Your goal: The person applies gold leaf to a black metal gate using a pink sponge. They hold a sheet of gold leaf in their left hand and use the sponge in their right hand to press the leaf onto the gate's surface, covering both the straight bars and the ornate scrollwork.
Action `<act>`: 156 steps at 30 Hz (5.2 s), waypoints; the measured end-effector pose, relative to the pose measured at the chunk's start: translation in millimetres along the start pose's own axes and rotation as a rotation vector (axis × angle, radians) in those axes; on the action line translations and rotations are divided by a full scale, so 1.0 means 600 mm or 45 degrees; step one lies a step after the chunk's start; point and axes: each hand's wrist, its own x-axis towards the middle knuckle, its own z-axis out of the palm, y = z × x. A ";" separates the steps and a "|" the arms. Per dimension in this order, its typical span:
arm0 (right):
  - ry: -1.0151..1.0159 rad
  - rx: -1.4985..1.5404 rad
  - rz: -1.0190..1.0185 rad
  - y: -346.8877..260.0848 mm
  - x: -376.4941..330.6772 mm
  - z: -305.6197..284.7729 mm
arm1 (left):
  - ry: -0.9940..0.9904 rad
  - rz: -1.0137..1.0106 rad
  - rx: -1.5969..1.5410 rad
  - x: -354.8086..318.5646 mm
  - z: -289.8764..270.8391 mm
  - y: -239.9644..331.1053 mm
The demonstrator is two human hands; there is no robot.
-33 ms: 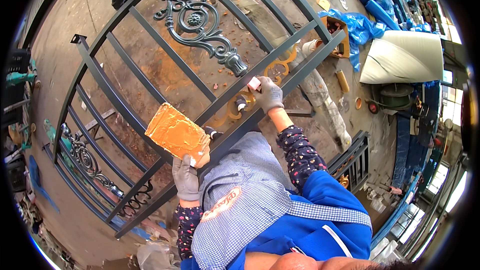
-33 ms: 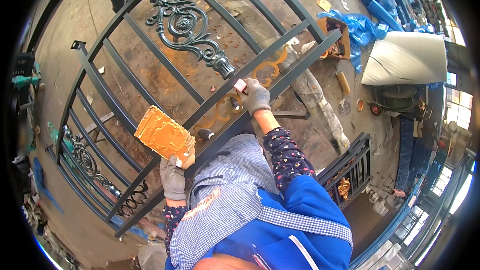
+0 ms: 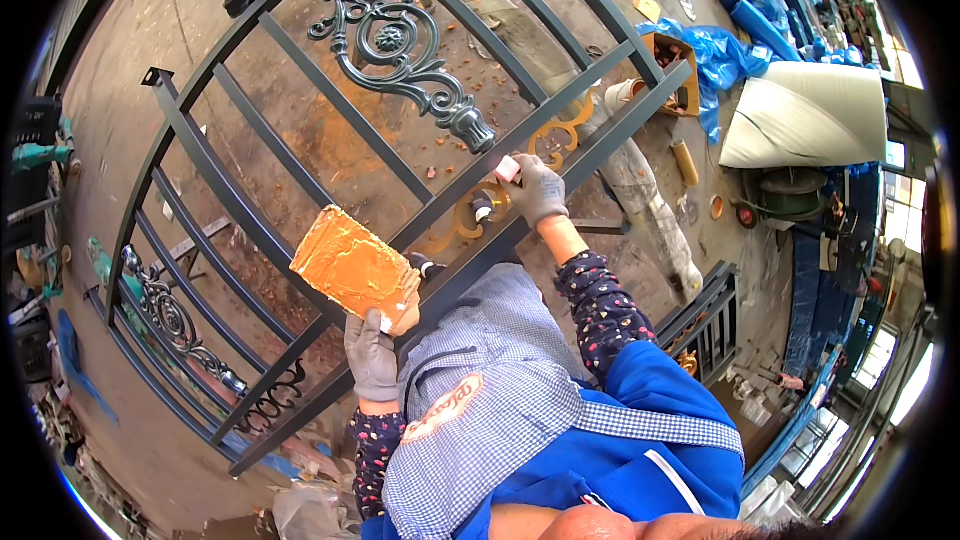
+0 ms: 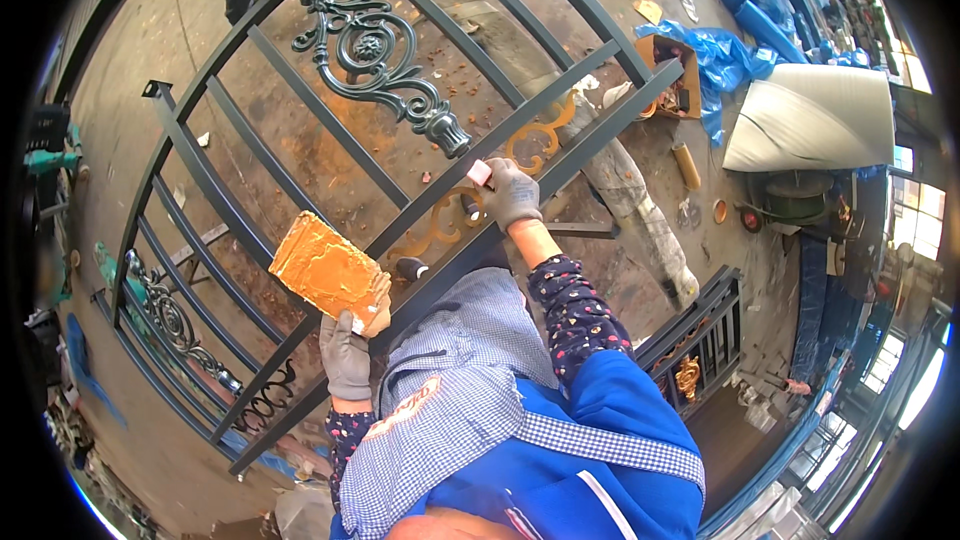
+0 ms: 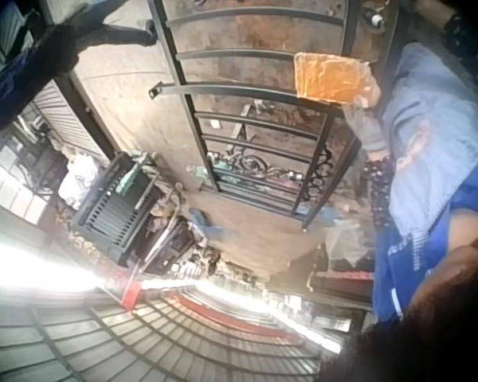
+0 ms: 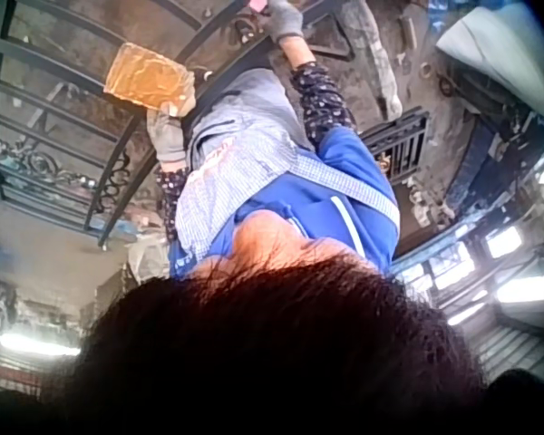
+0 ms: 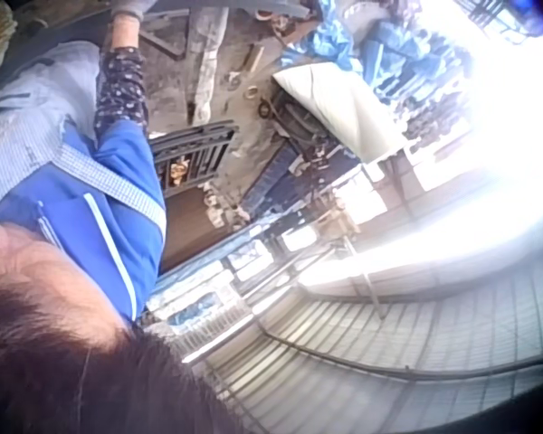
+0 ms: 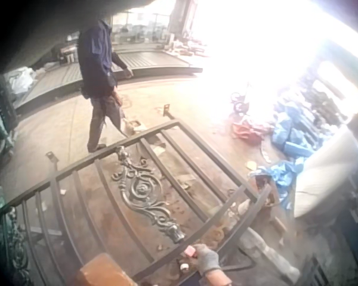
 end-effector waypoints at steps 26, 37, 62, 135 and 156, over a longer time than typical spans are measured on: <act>0.054 -0.061 0.140 0.036 0.020 -0.005 | 0.022 -0.006 -0.030 -0.028 0.000 -0.016; 0.129 -0.098 0.222 0.052 0.020 -0.011 | 0.041 0.000 -0.044 -0.034 0.006 -0.011; -0.901 -0.654 -1.102 0.055 0.072 -0.088 | 0.097 0.027 -0.103 -0.053 0.017 -0.020; -1.373 -0.635 -2.116 -0.147 0.204 0.036 | 0.768 0.426 -0.655 -0.050 0.116 -0.111; -1.531 -0.518 -2.108 -0.132 0.204 0.065 | 0.766 0.413 -0.615 -0.045 0.115 -0.104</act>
